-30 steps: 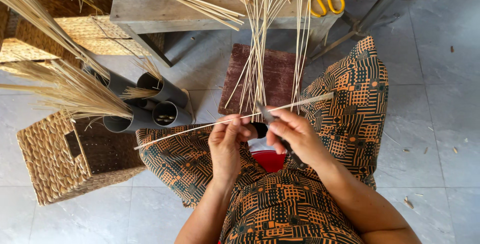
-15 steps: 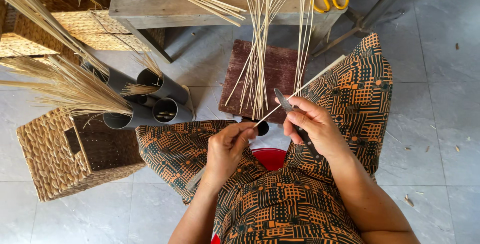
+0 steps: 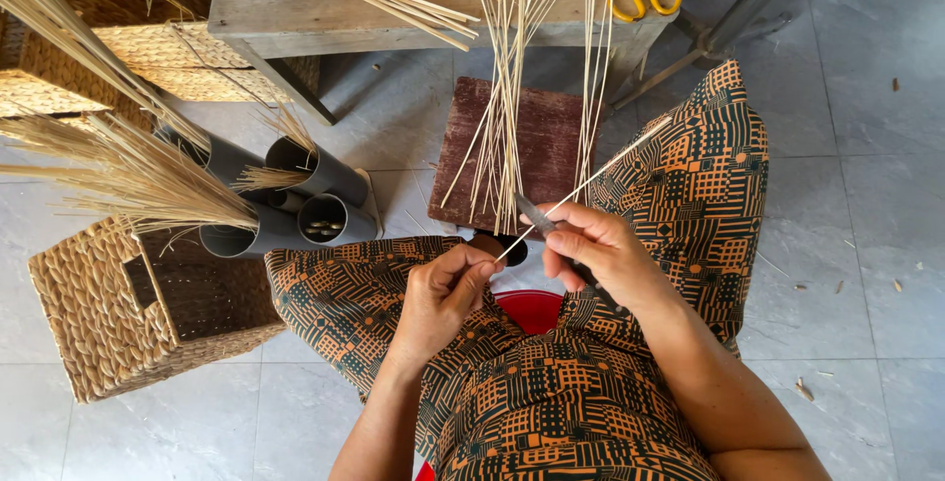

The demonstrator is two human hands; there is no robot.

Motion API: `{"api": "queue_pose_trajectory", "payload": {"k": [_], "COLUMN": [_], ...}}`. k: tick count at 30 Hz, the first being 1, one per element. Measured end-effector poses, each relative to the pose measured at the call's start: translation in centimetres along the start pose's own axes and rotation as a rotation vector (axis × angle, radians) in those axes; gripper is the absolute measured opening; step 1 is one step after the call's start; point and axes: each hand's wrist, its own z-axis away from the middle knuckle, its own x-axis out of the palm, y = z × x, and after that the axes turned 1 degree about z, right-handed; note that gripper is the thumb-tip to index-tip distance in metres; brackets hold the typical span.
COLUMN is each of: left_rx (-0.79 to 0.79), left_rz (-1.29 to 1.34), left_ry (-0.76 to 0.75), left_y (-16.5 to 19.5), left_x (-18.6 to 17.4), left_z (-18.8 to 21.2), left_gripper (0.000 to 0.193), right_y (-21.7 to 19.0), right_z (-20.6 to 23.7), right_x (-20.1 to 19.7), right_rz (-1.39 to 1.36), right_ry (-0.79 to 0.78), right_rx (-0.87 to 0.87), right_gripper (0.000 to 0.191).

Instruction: The person sits on a chair and shaves thin bamboo sticks with a small knife, drawing the blade along each stick to split and smooth it into skewers, then sets finished sticks on a pile on the wooden block in front of them and picks up the next stick.

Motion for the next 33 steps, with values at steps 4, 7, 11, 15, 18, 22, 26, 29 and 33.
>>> {"api": "queue_pose_trajectory", "payload": {"k": [4, 7, 11, 15, 18, 22, 26, 29, 33], "left_rx": [0.011, 0.000, -0.011, 0.013, 0.012, -0.032, -0.024, -0.015, -0.046], "left_rz": [0.035, 0.032, 0.029, 0.005, 0.005, 0.003, -0.027, -0.039, -0.050], "left_ry": [-0.032, -0.040, -0.054, -0.064, -0.071, -0.081, -0.083, -0.046, 0.047], "left_y": [-0.1, -0.1, -0.2, -0.3, -0.1, 0.2, 0.4, 0.5, 0.3], "left_x": [-0.4, -0.7, -1.2, -1.5, -2.0, -2.1, -1.8, -2.5, -2.3], "left_z": [0.1, 0.2, 0.3, 0.3, 0.4, 0.4, 0.4, 0.4, -0.1], "left_gripper": [0.012, 0.011, 0.011, 0.011, 0.011, 0.012, 0.011, 0.012, 0.015], "right_y": [-0.9, -1.4, -1.6, -1.2, -1.3, -1.0, -0.8, -2.1, -2.8], "right_z": [0.2, 0.6, 0.9, 1.2, 1.4, 1.8, 1.8, 2.5, 3.0], "right_x": [-1.1, -2.0, -3.2, -4.3, -5.8, -7.6, -8.7, -9.9, -8.2], "right_rz": [-0.044, -0.067, -0.075, -0.122, -0.125, -0.172, -0.189, -0.232, -0.161], "right_ry": [0.063, 0.132, 0.178, 0.227, 0.252, 0.305, 0.400, 0.434, 0.371], "right_rx": [-0.027, -0.040, -0.078, -0.115, -0.152, -0.195, -0.240, -0.331, -0.295], "right_gripper": [0.033, 0.033, 0.033, 0.034, 0.034, 0.034, 0.034, 0.033, 0.037]}}
